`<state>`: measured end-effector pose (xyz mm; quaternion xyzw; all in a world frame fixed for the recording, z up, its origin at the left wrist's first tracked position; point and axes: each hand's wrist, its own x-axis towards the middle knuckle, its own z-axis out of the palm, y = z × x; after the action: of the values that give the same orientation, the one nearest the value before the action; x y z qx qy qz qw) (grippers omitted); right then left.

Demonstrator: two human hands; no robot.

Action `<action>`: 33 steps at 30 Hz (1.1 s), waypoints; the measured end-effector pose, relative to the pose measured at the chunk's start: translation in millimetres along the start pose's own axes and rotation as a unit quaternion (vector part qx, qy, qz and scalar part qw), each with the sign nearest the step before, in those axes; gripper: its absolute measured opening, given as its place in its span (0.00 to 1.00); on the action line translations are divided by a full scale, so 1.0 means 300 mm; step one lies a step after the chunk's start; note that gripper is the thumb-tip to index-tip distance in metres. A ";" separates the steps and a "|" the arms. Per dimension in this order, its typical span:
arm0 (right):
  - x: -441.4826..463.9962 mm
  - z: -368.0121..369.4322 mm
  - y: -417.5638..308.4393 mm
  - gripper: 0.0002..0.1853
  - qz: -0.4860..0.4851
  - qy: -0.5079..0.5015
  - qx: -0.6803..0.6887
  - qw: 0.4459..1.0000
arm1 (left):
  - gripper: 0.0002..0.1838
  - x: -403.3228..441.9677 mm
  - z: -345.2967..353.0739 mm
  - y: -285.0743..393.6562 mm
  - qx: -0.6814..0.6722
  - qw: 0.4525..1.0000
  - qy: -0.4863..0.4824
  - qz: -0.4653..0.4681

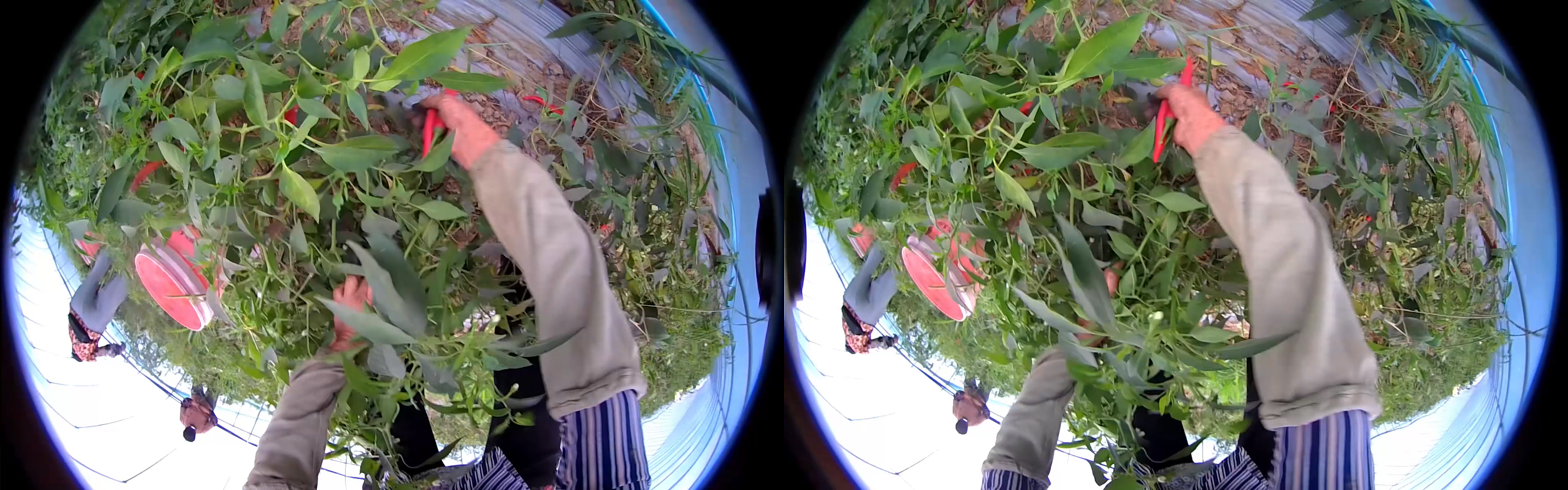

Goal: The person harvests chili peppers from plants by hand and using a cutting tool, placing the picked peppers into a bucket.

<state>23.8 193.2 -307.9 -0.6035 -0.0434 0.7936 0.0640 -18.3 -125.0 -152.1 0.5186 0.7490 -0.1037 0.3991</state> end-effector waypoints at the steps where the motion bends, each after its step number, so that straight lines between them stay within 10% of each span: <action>1: 0.041 0.033 0.027 0.06 0.048 0.000 -0.011 0.999 | 0.26 0.005 0.006 -0.004 0.042 0.999 -0.013 0.014; 5: 0.189 0.145 0.161 0.07 0.039 -0.116 0.118 0.985 | 0.27 -0.005 0.114 -0.040 -0.421 0.901 0.090 -0.057; 8: 0.154 0.222 0.148 0.12 -0.014 -0.181 0.321 0.930 | 0.23 -0.025 0.077 -0.023 0.013 0.996 0.084 -0.006; 11: 0.141 0.260 0.080 0.13 -0.045 -0.211 0.346 0.913 | 0.18 0.002 0.005 -0.009 0.044 0.993 0.107 0.040; 15: 0.040 0.266 -0.057 0.14 -0.073 -0.233 0.238 0.940 | 0.21 0.029 0.097 -0.017 -0.389 0.914 0.094 -0.072; 17: -0.065 0.254 -0.136 0.15 -0.091 -0.253 0.161 0.950 | 0.22 0.018 0.007 0.020 -0.123 0.988 0.089 -0.024; 25: -0.558 0.165 -0.265 0.20 -0.234 -0.356 -0.110 0.898 | 0.19 0.035 -0.083 0.076 0.091 0.995 0.036 0.015; 33: -1.002 0.080 -0.139 0.23 -0.135 -0.212 -0.372 0.894 | 0.23 0.011 -0.219 0.141 -0.090 0.990 0.106 0.026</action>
<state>82.0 188.5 -9.2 -0.3895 -0.4284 0.8123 -0.0694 -14.6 -66.8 -100.0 0.5082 0.7796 0.0299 0.3648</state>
